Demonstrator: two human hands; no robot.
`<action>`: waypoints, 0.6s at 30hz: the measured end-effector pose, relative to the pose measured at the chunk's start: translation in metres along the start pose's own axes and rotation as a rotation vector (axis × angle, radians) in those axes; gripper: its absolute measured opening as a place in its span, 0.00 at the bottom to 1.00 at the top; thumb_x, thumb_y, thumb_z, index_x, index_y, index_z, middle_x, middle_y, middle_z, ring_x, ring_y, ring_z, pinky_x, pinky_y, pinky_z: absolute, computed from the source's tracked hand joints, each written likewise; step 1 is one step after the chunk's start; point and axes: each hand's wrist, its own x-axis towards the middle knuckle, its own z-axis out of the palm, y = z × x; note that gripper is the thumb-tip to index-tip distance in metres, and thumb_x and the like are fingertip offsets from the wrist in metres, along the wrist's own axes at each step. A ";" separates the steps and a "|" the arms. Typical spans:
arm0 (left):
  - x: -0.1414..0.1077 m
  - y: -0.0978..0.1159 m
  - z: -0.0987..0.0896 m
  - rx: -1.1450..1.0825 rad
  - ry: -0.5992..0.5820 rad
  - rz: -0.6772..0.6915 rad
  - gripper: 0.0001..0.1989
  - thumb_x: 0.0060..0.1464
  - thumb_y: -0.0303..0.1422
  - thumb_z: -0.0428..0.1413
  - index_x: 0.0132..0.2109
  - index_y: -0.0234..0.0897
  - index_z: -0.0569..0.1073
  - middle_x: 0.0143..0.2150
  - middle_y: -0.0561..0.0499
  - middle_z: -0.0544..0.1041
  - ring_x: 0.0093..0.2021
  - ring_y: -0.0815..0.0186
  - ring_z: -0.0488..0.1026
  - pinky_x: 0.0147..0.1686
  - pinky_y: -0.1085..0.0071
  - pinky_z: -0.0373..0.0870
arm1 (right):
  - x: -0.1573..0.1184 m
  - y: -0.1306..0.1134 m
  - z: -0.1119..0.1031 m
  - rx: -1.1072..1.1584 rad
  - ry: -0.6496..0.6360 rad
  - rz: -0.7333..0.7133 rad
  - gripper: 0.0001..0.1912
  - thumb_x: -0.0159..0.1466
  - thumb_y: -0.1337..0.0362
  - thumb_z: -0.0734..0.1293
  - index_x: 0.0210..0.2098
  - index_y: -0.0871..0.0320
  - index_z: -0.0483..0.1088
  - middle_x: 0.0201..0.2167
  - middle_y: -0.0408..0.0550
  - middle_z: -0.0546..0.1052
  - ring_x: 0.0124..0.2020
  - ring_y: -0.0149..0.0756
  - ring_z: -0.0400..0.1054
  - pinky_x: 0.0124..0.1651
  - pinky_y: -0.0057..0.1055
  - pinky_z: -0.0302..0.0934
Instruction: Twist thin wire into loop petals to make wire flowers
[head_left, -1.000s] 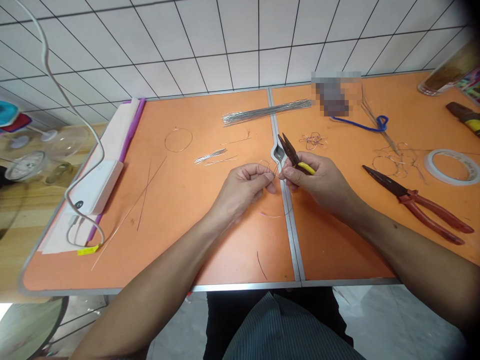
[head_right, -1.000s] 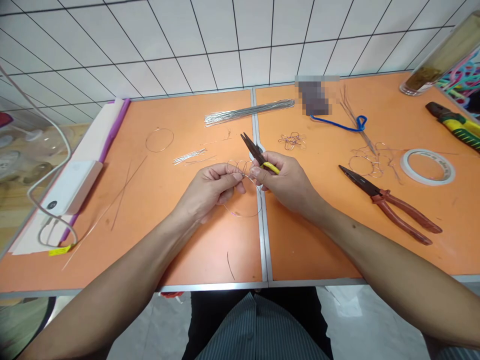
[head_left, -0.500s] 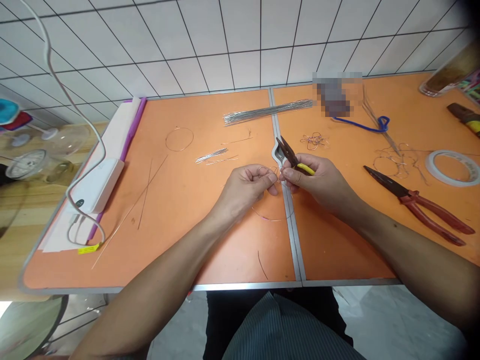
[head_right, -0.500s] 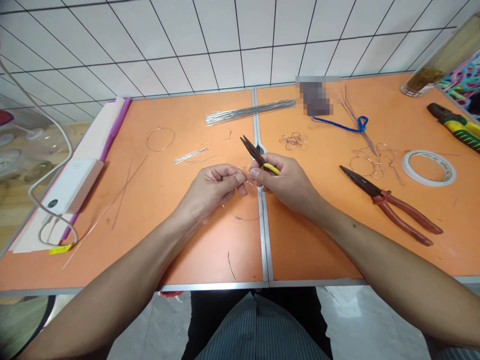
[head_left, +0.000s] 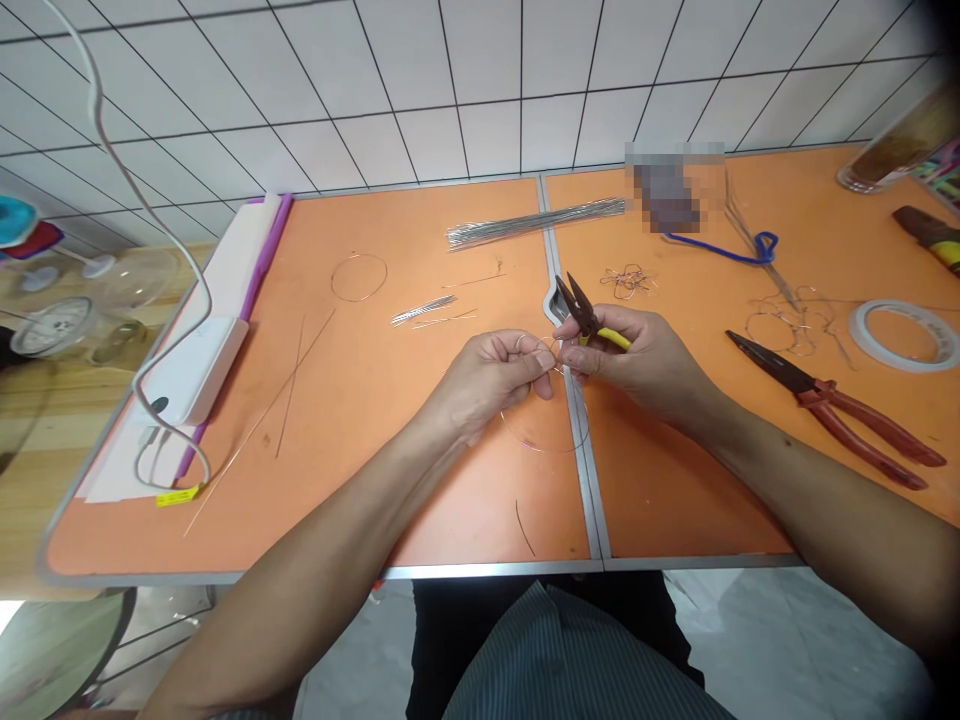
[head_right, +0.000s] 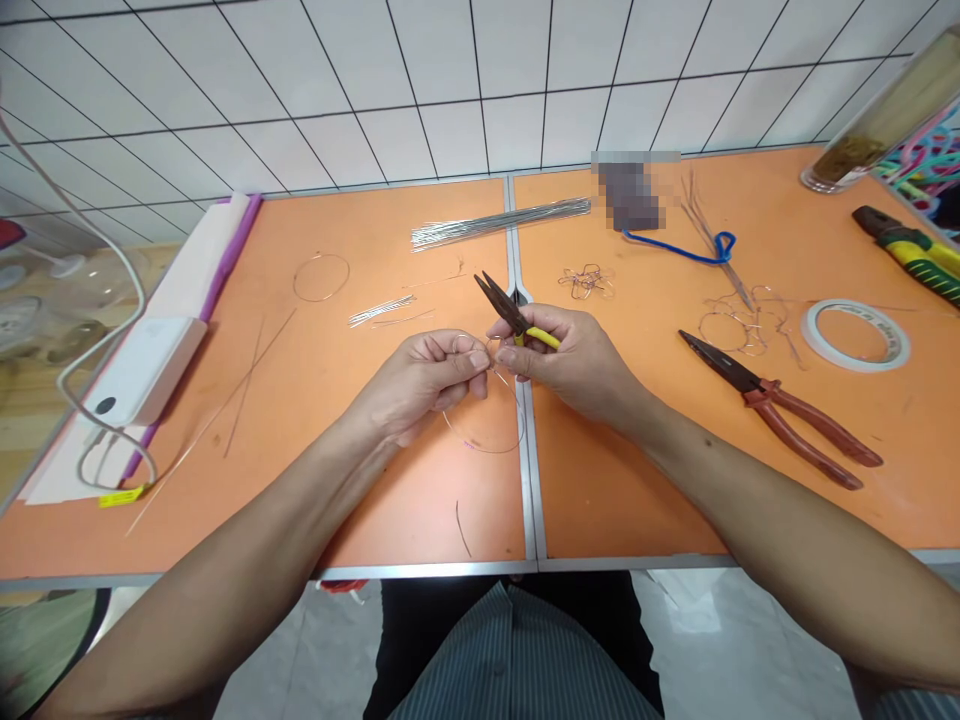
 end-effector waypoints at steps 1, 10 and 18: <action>0.000 0.000 0.000 0.001 -0.003 -0.003 0.15 0.53 0.39 0.73 0.31 0.35 0.78 0.24 0.49 0.78 0.18 0.77 0.53 0.21 0.72 0.43 | 0.000 0.000 0.000 -0.004 0.003 -0.002 0.16 0.61 0.54 0.83 0.44 0.52 0.83 0.29 0.41 0.77 0.30 0.34 0.71 0.39 0.35 0.70; 0.000 -0.001 0.001 0.038 0.029 0.050 0.14 0.56 0.38 0.72 0.31 0.35 0.78 0.25 0.49 0.79 0.19 0.76 0.56 0.21 0.73 0.48 | 0.000 0.000 0.000 0.023 0.014 0.010 0.14 0.65 0.53 0.81 0.45 0.52 0.81 0.31 0.42 0.78 0.32 0.34 0.72 0.41 0.35 0.71; 0.002 -0.003 -0.001 0.029 0.113 0.083 0.14 0.57 0.38 0.70 0.32 0.36 0.76 0.29 0.49 0.82 0.19 0.77 0.55 0.21 0.71 0.47 | 0.000 -0.003 0.002 -0.021 0.037 0.022 0.15 0.62 0.54 0.82 0.41 0.53 0.78 0.29 0.40 0.73 0.29 0.32 0.66 0.36 0.33 0.66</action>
